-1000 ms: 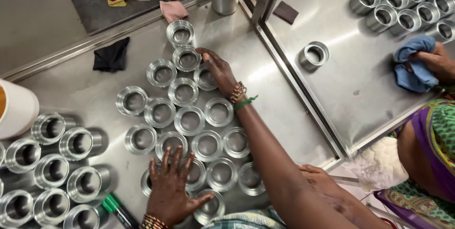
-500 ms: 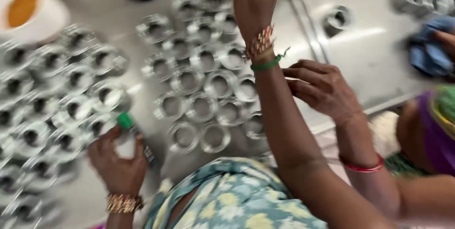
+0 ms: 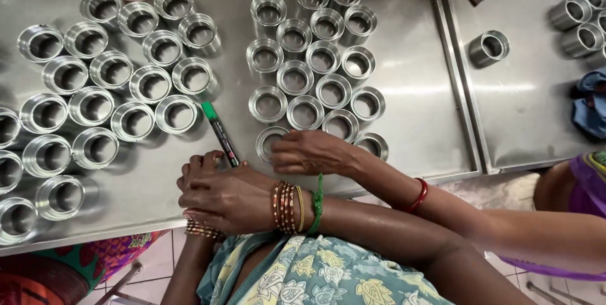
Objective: Using a marker to label metal rings and organizing them on a metal workbench.
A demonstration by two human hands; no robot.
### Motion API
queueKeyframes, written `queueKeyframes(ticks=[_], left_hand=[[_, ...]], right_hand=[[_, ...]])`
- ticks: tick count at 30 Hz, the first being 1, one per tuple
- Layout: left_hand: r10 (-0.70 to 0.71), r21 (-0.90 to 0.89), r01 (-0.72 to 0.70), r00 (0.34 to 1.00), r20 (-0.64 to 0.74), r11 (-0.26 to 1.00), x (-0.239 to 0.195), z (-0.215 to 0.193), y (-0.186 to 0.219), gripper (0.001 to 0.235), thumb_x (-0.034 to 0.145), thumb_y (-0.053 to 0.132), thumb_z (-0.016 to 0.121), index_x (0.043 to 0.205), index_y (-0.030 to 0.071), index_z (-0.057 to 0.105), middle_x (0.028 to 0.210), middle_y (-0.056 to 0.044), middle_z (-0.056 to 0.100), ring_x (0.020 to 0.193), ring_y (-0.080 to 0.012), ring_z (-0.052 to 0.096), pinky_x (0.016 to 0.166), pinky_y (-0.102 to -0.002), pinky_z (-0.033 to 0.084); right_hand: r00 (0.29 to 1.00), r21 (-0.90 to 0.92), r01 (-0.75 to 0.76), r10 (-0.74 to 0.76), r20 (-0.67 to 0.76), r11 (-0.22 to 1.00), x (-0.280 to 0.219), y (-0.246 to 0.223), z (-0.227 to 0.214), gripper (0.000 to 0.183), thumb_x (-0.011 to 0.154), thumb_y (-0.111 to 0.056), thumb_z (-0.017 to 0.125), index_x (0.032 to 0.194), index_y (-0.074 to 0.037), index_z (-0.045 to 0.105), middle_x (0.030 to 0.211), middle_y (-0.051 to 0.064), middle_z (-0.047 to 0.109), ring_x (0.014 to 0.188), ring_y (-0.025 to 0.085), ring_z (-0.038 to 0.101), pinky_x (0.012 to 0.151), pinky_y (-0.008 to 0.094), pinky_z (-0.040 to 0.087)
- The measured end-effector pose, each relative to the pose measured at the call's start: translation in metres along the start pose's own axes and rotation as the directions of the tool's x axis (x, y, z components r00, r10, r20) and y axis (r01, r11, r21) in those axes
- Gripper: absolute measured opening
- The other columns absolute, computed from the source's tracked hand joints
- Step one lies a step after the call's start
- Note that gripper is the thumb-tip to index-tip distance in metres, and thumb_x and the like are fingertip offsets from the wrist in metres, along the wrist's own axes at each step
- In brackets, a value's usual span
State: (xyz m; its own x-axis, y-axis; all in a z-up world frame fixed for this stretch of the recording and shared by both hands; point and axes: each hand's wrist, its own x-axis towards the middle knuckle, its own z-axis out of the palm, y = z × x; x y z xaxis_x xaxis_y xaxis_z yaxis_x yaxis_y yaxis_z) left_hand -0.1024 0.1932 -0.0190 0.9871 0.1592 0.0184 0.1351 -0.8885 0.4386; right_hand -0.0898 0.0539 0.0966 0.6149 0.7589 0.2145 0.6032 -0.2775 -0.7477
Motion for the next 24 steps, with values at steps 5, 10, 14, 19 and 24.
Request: queueKeyframes(ticks=[5,10,14,19,24], left_hand=[[0.369,-0.158,-0.368,0.929,-0.026,0.916,-0.011,0.016,-0.066,0.035,0.083,0.030,0.073,0.112,0.010,0.071,0.116,-0.001,0.072,0.106,-0.0272,0.063,0.090,-0.048,0.047],[0.336,-0.062,-0.336,0.942,-0.015,0.940,-0.032,-0.016,-0.068,0.032,0.075,0.023,0.073,0.102,0.006,0.072,0.116,-0.008,0.071,0.103,-0.0296,0.062,0.090,-0.046,0.047],[0.325,-0.048,-0.326,0.945,-0.031,0.944,-0.046,-0.012,-0.075,0.034,0.079,0.022,0.071,0.108,0.004,0.071,0.116,-0.008,0.070,0.106,-0.0294,0.061,0.094,-0.045,0.045],[0.334,0.001,-0.335,0.939,-0.082,0.942,-0.054,0.003,-0.080,0.033,0.081,0.025,0.072,0.111,0.010,0.072,0.109,-0.006,0.067,0.113,-0.0301,0.057,0.101,-0.048,0.042],[0.201,0.035,-0.198,0.975,-0.100,0.980,-0.042,0.021,-0.072,0.029,0.095,0.040,0.074,0.110,0.015,0.073,0.110,-0.008,0.067,0.118,-0.0297,0.057,0.105,-0.050,0.044]], right_hand=[[0.999,-0.083,0.037,-0.037,0.005,0.996,-0.006,-0.003,0.004,0.035,0.091,-0.026,0.066,0.122,-0.010,0.069,0.116,0.009,0.067,0.101,0.026,0.069,0.083,0.041,0.059],[0.999,-0.082,0.036,-0.034,0.030,0.996,-0.013,-0.008,0.013,0.028,0.098,-0.026,0.065,0.121,-0.010,0.070,0.114,0.008,0.068,0.099,0.026,0.070,0.080,0.042,0.059],[0.999,-0.086,0.047,-0.045,0.031,0.995,-0.018,-0.011,0.022,0.024,0.099,-0.027,0.064,0.117,-0.012,0.071,0.112,0.008,0.068,0.097,0.026,0.072,0.077,0.041,0.059],[1.000,-0.089,0.001,-0.001,-0.002,0.996,-0.019,-0.016,0.025,0.029,0.099,-0.031,0.061,0.119,-0.012,0.070,0.111,0.008,0.068,0.089,0.029,0.071,0.073,0.043,0.059],[1.000,-0.129,-0.006,0.003,-0.022,0.992,-0.027,-0.008,0.038,0.029,0.100,-0.033,0.059,0.119,-0.014,0.071,0.109,0.009,0.067,0.089,0.029,0.072,0.075,0.043,0.060]])
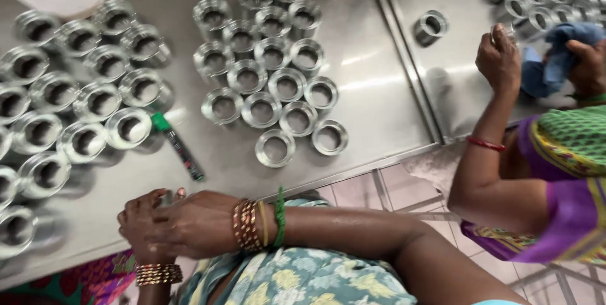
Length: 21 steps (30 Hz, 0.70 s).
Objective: Using a marker to label metal rings and organizing them on a metal workbench.
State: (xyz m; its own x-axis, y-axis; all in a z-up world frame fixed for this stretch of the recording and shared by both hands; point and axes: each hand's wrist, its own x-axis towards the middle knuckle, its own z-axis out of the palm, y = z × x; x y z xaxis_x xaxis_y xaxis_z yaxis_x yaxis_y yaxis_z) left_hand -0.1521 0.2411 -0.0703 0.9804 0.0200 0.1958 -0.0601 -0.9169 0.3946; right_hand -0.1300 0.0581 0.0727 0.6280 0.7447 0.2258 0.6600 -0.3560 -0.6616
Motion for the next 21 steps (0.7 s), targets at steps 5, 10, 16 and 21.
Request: queueKeyframes(ticks=[5,10,16,21], left_hand=[[-0.131,0.029,0.130,0.990,0.049,0.991,0.050,0.013,0.053,0.069,0.075,0.064,0.084,0.114,0.009,0.075,0.110,-0.020,0.066,0.109,-0.0435,0.058,0.086,-0.061,0.049],[-0.160,-0.054,0.167,0.981,0.113,0.984,0.074,0.034,0.052,0.065,0.086,0.055,0.077,0.122,0.000,0.070,0.102,-0.022,0.071,0.093,-0.0390,0.067,0.080,-0.051,0.054],[-0.194,-0.734,0.591,0.805,0.560,0.333,0.043,0.032,-0.036,0.036,0.107,0.019,0.063,0.133,-0.007,0.064,0.096,-0.017,0.068,0.078,-0.0233,0.063,0.067,-0.036,0.050],[0.145,-0.767,0.623,0.754,0.641,0.154,0.025,0.086,-0.122,0.050,0.097,0.024,0.062,0.139,-0.001,0.054,0.083,-0.019,0.069,0.059,-0.0290,0.069,0.051,-0.042,0.056]], right_hand=[[0.978,0.031,0.114,-0.107,-0.181,0.993,-0.006,0.009,0.017,0.022,0.098,-0.033,0.056,0.103,-0.013,0.065,0.103,0.010,0.062,0.096,0.031,0.070,0.072,0.043,0.057],[0.998,-0.002,0.008,-0.008,-0.055,1.000,-0.016,0.020,0.017,0.022,0.101,-0.034,0.058,0.112,-0.017,0.067,0.094,0.003,0.066,0.083,0.025,0.072,0.073,0.039,0.059],[0.960,0.014,-0.168,0.167,-0.224,0.986,-0.044,0.038,-0.019,0.026,0.103,-0.031,0.058,0.125,-0.020,0.064,0.103,0.005,0.068,0.082,0.023,0.072,0.070,0.038,0.060],[0.879,0.017,-0.417,0.408,-0.246,0.909,-0.050,0.042,-0.051,0.035,0.104,-0.032,0.060,0.137,-0.022,0.059,0.102,0.005,0.069,0.079,0.024,0.072,0.069,0.041,0.060]])
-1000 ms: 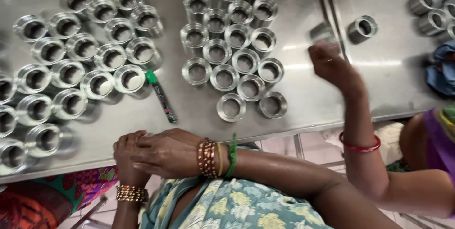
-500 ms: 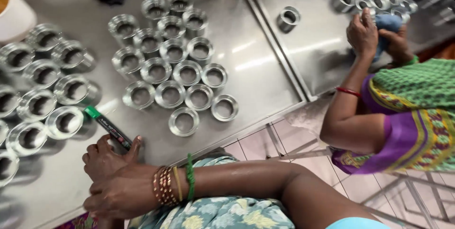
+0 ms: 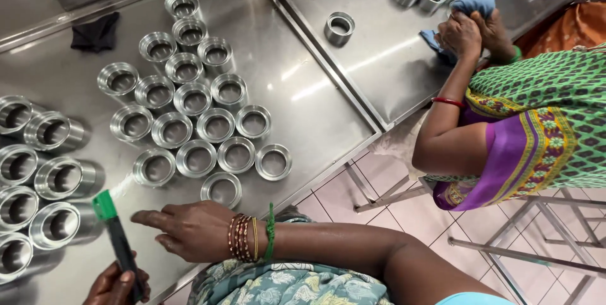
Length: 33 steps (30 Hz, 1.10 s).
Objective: Using a marker to label metal rings and organizing them on a metal workbench.
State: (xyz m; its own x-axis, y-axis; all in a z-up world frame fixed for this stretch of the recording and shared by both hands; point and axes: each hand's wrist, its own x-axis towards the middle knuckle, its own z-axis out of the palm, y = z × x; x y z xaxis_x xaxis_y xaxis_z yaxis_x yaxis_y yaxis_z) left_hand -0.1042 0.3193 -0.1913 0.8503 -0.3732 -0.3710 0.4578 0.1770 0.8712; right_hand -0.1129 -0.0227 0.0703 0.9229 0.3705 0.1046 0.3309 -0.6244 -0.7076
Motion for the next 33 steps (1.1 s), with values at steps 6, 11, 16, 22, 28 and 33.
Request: queueKeyframes(ticks=[6,11,16,22,28,33], left_hand=[[0.027,0.505,0.044,0.991,-0.131,0.862,-0.011,0.074,0.025,0.054,0.089,0.019,0.067,0.136,-0.004,0.055,0.085,-0.017,0.074,0.072,-0.0165,0.069,0.064,-0.034,0.056],[-0.170,0.474,0.159,0.985,-0.019,0.866,0.015,0.051,0.021,0.056,0.087,0.014,0.077,0.137,-0.002,0.061,0.070,-0.018,0.062,0.059,-0.0142,0.057,0.059,-0.028,0.047],[0.237,0.627,-0.128,0.967,-0.092,0.768,0.031,0.016,-0.041,0.058,0.082,0.012,0.078,0.135,-0.003,0.062,0.078,-0.010,0.064,0.068,-0.0107,0.057,0.067,-0.023,0.047],[-0.246,-0.002,0.246,0.968,0.040,0.969,0.072,-0.051,-0.068,0.068,0.097,0.044,0.042,0.139,-0.008,0.051,0.090,-0.016,0.071,0.075,-0.0213,0.070,0.072,-0.035,0.058],[-0.120,0.449,0.140,0.990,-0.074,0.882,0.068,-0.031,-0.031,0.048,0.089,0.016,0.068,0.133,-0.001,0.056,0.082,-0.020,0.068,0.070,-0.0179,0.066,0.066,-0.033,0.055],[-0.068,0.680,0.140,0.989,-0.132,0.720,0.071,-0.038,-0.032,0.042,0.091,0.014,0.074,0.126,-0.005,0.059,0.077,-0.024,0.070,0.068,-0.0207,0.066,0.065,-0.033,0.054]], right_hand=[[0.984,-0.039,-0.043,0.049,0.172,0.998,0.012,0.005,-0.005,0.069,0.097,-0.018,0.058,0.160,-0.032,0.035,0.102,0.011,0.066,0.075,0.029,0.070,0.059,0.043,0.058],[0.999,-0.021,0.049,-0.049,0.010,0.999,0.018,0.018,0.003,0.065,0.092,-0.023,0.066,0.152,-0.032,0.044,0.101,0.010,0.067,0.082,0.030,0.070,0.065,0.044,0.057],[0.996,0.041,0.072,-0.069,-0.064,0.997,0.025,0.029,-0.002,0.059,0.095,-0.025,0.065,0.150,-0.029,0.046,0.099,0.010,0.068,0.080,0.031,0.071,0.067,0.043,0.058],[0.996,-0.056,0.090,-0.089,0.020,0.994,0.040,0.024,0.004,0.050,0.092,-0.023,0.066,0.140,-0.027,0.052,0.092,0.009,0.068,0.075,0.031,0.071,0.069,0.047,0.058],[0.994,-0.061,0.065,-0.059,0.087,0.996,0.055,0.024,-0.010,0.051,0.093,-0.022,0.065,0.142,-0.028,0.052,0.086,0.010,0.069,0.074,0.031,0.071,0.063,0.046,0.057],[0.997,0.035,0.056,-0.058,0.053,0.998,0.057,0.038,-0.003,0.061,0.094,-0.024,0.065,0.152,-0.028,0.045,0.085,0.007,0.068,0.072,0.028,0.070,0.064,0.043,0.058]])
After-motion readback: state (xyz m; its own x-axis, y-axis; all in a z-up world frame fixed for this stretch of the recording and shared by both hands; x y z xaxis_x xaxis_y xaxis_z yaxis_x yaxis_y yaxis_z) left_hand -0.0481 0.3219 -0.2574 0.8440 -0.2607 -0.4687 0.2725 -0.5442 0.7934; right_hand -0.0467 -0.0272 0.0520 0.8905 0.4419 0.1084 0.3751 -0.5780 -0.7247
